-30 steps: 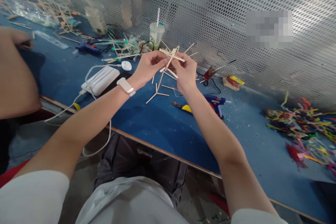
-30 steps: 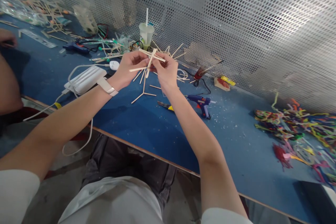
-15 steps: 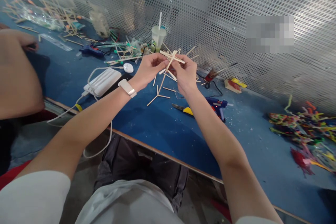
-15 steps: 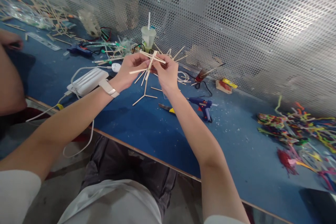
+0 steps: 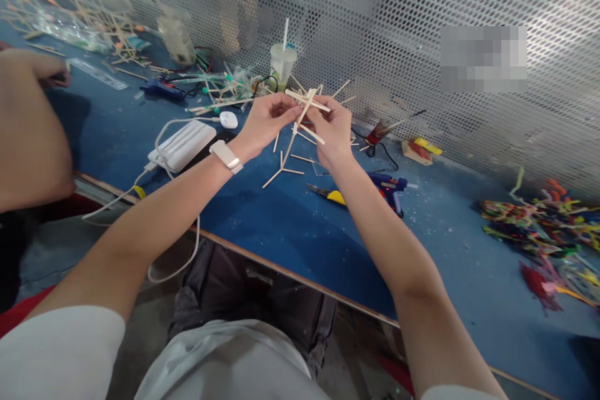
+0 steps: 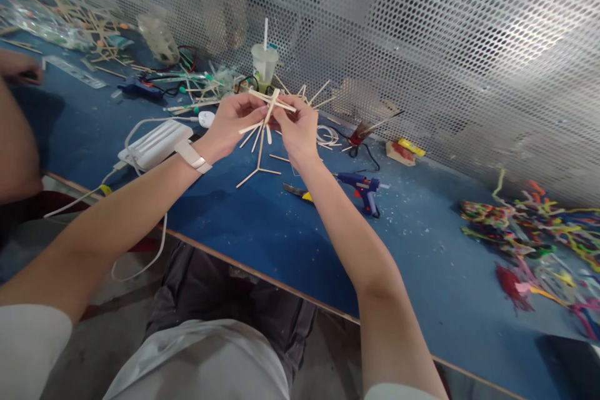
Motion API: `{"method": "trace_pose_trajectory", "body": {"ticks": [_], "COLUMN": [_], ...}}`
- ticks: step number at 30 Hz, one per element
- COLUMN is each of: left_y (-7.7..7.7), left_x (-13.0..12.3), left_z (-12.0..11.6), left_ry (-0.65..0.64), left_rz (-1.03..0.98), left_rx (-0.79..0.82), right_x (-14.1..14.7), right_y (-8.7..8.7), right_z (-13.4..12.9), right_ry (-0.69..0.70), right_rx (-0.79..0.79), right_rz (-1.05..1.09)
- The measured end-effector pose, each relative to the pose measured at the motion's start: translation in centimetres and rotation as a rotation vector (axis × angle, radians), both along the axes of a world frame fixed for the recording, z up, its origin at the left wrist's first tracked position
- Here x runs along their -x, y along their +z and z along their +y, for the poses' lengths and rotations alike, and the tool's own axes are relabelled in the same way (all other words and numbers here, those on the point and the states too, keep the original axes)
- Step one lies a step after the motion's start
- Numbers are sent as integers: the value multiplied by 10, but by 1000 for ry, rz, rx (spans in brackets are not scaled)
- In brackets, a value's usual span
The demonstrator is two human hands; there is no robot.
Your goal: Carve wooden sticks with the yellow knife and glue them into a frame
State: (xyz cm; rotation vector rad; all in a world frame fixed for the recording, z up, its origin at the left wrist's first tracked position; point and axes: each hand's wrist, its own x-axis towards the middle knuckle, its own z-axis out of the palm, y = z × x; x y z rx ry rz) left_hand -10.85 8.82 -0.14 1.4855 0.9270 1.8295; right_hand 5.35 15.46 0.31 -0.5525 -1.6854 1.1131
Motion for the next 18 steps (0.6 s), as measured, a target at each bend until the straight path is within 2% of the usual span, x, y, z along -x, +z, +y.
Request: {"method": "trace_pose_trajectory", "body": {"ticks": [5,10,18], "left_y": [-1,-1,-5], "left_x": [0,1,1], "left_z": [1,1,5], "left_ry": [-21,17,49], "left_rz": [-31,19,19], "left_rx": [-10,16,16], "right_x": [1,1,-1], "right_y": [0,-1,-1], "right_z": [-2,-1,1], "right_ry": [24,47,26], "right_rx": [23,37,32], "right_rz": [42,73,16]}}
